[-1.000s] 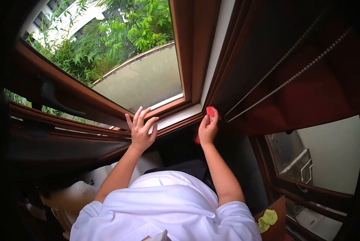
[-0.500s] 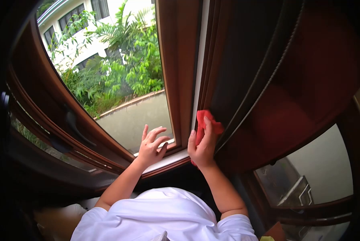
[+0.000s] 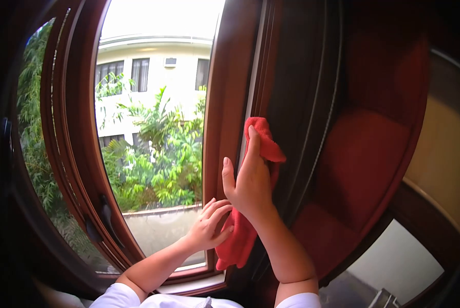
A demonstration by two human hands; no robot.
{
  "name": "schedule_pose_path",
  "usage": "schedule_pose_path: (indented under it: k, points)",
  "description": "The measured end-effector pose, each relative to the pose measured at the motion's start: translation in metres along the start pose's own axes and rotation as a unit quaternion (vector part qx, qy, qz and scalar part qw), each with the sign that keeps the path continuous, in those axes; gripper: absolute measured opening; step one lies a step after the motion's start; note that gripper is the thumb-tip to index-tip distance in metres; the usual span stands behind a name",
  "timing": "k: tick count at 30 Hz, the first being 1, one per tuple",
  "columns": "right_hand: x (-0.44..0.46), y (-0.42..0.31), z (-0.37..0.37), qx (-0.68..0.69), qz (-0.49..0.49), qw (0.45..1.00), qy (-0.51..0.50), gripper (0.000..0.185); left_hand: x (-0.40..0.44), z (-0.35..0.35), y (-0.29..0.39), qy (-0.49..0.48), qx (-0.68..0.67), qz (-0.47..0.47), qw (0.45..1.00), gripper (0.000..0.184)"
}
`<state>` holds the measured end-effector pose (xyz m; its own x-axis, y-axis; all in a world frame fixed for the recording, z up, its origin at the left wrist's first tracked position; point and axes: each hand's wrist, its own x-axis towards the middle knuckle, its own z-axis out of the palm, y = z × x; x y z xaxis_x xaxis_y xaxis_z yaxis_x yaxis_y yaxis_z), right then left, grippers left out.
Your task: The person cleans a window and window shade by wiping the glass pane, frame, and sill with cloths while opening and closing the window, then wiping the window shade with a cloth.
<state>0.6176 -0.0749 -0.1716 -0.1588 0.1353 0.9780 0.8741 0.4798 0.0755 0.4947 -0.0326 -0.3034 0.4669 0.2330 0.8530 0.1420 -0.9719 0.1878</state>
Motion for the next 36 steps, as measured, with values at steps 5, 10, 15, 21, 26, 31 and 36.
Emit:
schedule_pose_path:
  k: [5, 10, 15, 21, 26, 31, 36]
  points:
    - [0.062, 0.014, 0.007, -0.018, -0.072, 0.993, 0.086, 0.067, 0.042, -0.013, 0.011, -0.026, -0.096, -0.039, 0.994, 0.077]
    - [0.128, 0.026, 0.004, -0.054, -0.110, 0.980, 0.160, 0.065, 0.068, -0.015, 0.025, 0.038, -0.054, -0.038, 0.997, 0.095]
    - [0.173, 0.028, 0.002, -0.066, -0.124, 0.973, 0.184, 0.059, 0.095, -0.025, 0.031, 0.118, -0.027, -0.052, 0.991, 0.082]
    - [0.238, 0.047, 0.004, -0.106, -0.155, 0.954, 0.235, 0.060, 0.159, -0.064, 0.023, 0.113, -0.145, -0.065, 0.981, 0.049]
    - [0.320, 0.055, -0.017, -0.127, -0.087, 0.960, 0.236, 0.061, 0.224, -0.099, 0.022, 0.109, -0.203, -0.061, 0.971, 0.044]
    - [0.383, 0.071, -0.021, -0.092, -0.097, 0.956, 0.262, 0.063, 0.248, -0.133, 0.044, 0.074, -0.158, -0.106, 0.979, 0.047]
    - [0.444, 0.130, -0.016, -0.108, -0.156, 0.936, 0.296, 0.055, 0.247, -0.164, 0.063, 0.093, -0.259, -0.109, 0.955, 0.042]
